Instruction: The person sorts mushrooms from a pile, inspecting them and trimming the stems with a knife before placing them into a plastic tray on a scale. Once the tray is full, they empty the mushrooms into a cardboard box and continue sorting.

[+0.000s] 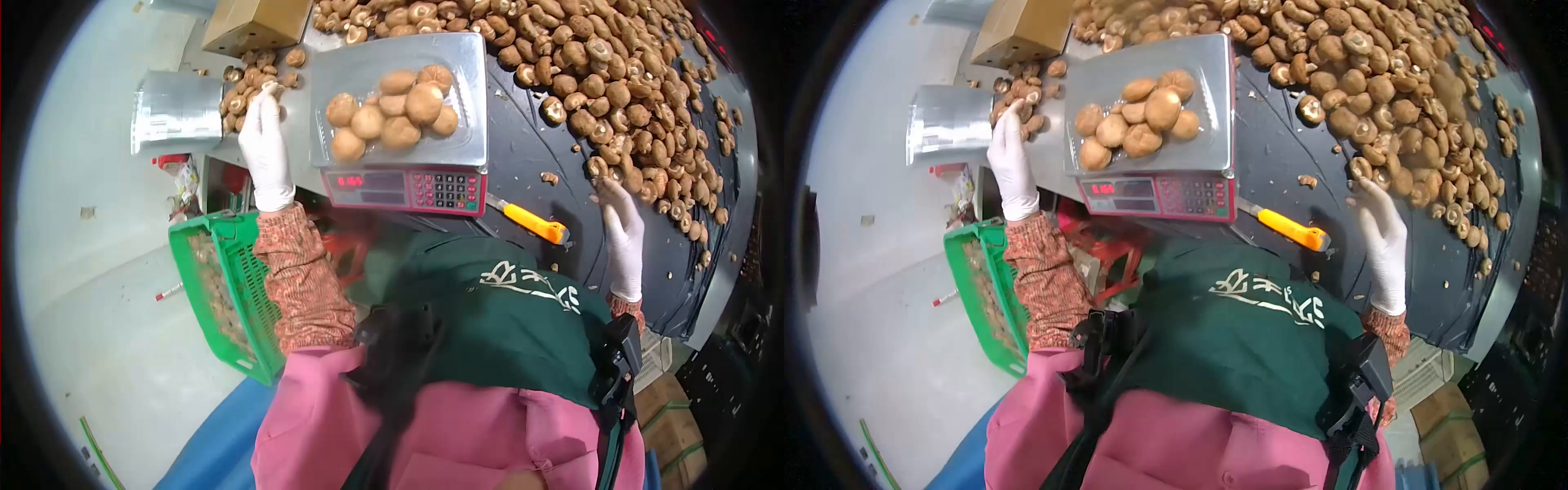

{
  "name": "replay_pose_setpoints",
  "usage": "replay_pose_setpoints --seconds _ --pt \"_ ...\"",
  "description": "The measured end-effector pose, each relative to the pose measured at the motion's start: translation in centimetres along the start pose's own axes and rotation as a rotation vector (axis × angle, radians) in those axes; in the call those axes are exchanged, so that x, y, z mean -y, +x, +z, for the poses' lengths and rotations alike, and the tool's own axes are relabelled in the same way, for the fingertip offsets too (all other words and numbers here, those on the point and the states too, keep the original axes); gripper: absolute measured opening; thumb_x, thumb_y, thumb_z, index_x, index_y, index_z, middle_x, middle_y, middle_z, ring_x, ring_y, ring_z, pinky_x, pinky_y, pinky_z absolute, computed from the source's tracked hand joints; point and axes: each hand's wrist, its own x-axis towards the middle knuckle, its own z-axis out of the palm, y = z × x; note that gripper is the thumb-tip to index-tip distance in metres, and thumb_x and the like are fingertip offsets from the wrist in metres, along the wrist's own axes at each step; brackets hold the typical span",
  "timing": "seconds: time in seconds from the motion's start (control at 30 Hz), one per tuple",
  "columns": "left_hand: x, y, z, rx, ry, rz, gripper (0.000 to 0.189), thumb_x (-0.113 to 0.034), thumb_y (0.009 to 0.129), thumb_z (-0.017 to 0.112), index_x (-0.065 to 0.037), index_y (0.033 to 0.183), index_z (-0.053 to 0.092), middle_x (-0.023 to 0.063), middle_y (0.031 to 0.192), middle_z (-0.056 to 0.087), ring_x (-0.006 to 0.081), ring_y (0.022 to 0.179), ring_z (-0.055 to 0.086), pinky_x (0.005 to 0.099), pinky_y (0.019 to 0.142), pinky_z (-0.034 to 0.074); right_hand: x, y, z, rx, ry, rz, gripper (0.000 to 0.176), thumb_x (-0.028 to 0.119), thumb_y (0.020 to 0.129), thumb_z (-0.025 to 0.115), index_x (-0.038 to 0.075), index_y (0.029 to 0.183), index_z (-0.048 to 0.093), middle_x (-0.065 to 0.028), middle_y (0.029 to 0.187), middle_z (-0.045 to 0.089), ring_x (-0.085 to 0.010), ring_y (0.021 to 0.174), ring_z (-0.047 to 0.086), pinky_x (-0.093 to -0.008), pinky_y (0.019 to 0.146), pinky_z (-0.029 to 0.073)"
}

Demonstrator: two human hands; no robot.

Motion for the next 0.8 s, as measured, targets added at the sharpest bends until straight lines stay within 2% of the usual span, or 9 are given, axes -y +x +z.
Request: replay_pose_setpoints --seconds 0.17,0.2,0.37,0.4,0.47,0.5,0.57,0.7,0.8 --pt "0.4 -1.8 -2.2 -0.058 0.028 -0.054 0.034 -0.019 0.106 0.05 0.006 0.123 0.066 0.0137 0.117 0.07 0.0176 0.108 0.062 0.0307 0.099 0.046 -1.1 0.3 -0.6 -0.061 0.029 0.018 0.039 0.01 0.102 0.054 -0.005 0.139 0.053 -0.014 0.129 0.063 -0.0202 0.117 0.061 -0.0319 0.104 0.044" --pt "0.3 -2.2 -2.0 -0.07 -0.045 -0.133 0.033 -0.018 0.105 0.052 0.007 0.122 0.066 0.0136 0.116 0.071 0.018 0.109 0.063 0.0307 0.1 0.046 -1.1 0.4 -0.6 -0.075 0.03 0.008 0.038 0.008 0.102 0.054 -0.005 0.138 0.054 -0.0128 0.127 0.064 -0.019 0.114 0.062 -0.0307 0.102 0.045" --pt "0.6 -4.1 -2.4 -0.018 0.208 -0.1 0.032 -0.017 0.103 0.055 0.007 0.122 0.066 0.015 0.118 0.071 0.0192 0.11 0.063 0.0316 0.102 0.046 0.2 0.8 0.0 -0.087 -0.088 -0.004 0.032 0.003 0.099 0.054 -0.003 0.13 0.06 -0.0097 0.123 0.066 -0.0171 0.108 0.064 -0.0294 0.096 0.049" --pt "-0.6 -4.4 -1.6 -0.06 0.119 -0.234 0.032 -0.017 0.103 0.054 0.006 0.122 0.066 0.0146 0.118 0.071 0.0198 0.11 0.064 0.0327 0.101 0.047 0.2 1.0 -0.3 -0.116 -0.128 -0.006 0.03 0.004 0.099 0.057 -0.003 0.128 0.062 -0.0086 0.119 0.068 -0.0155 0.106 0.064 -0.0288 0.094 0.05" --pt "-0.3 -5.0 -1.5 0.018 0.174 -0.177 0.033 -0.016 0.104 0.053 0.007 0.125 0.064 0.0136 0.123 0.069 0.0206 0.114 0.063 0.0337 0.104 0.045 -1.2 1.6 -1.6 -0.237 -0.07 0.006 0.028 0.005 0.097 0.06 -0.002 0.125 0.064 -0.0053 0.112 0.069 -0.0118 0.101 0.064 -0.0265 0.09 0.051" --pt "0.4 -5.3 -1.6 -0.012 0.097 -0.222 0.034 -0.015 0.105 0.052 0.008 0.126 0.063 0.0138 0.124 0.068 0.0209 0.115 0.062 0.0338 0.105 0.045 -3.3 2.3 -2.5 -0.298 -0.065 -0.011 0.026 0.005 0.097 0.06 -0.002 0.122 0.065 -0.0042 0.11 0.069 -0.0109 0.099 0.064 -0.0257 0.089 0.051" --pt "0.5 -5.7 -1.5 0.033 0.1 -0.171 0.033 -0.015 0.106 0.051 0.008 0.127 0.062 0.0148 0.125 0.067 0.0202 0.117 0.062 0.0342 0.104 0.045 -4.9 3.2 -3.5 -0.442 -0.099 -0.094 0.022 0.006 0.096 0.062 -0.002 0.116 0.068 -0.0058 0.106 0.071 -0.0098 0.097 0.064 -0.0259 0.088 0.051" --pt "-3.2 -6.9 1.7 0.074 0.065 -0.072 0.029 -0.008 0.104 0.051 0.006 0.126 0.064 0.0128 0.125 0.068 0.0193 0.116 0.061 0.0329 0.106 0.043 -5.6 4.7 -4.2 -0.573 -0.199 -0.125 0.019 0.009 0.093 0.066 0.001 0.11 0.07 -0.0095 0.098 0.074 -0.0113 0.09 0.067 -0.0264 0.082 0.052" --pt "-6.1 -8.1 4.5 0.133 -0.022 -0.02 0.027 -0.003 0.103 0.05 0.005 0.125 0.064 0.0113 0.125 0.067 0.0186 0.118 0.06 0.0332 0.108 0.042 -4.7 4.8 -4.8 -0.721 -0.298 -0.171 0.018 0.012 0.093 0.066 0.003 0.109 0.07 -0.0094 0.093 0.074 -0.0128 0.079 0.067 -0.0271 0.075 0.053"
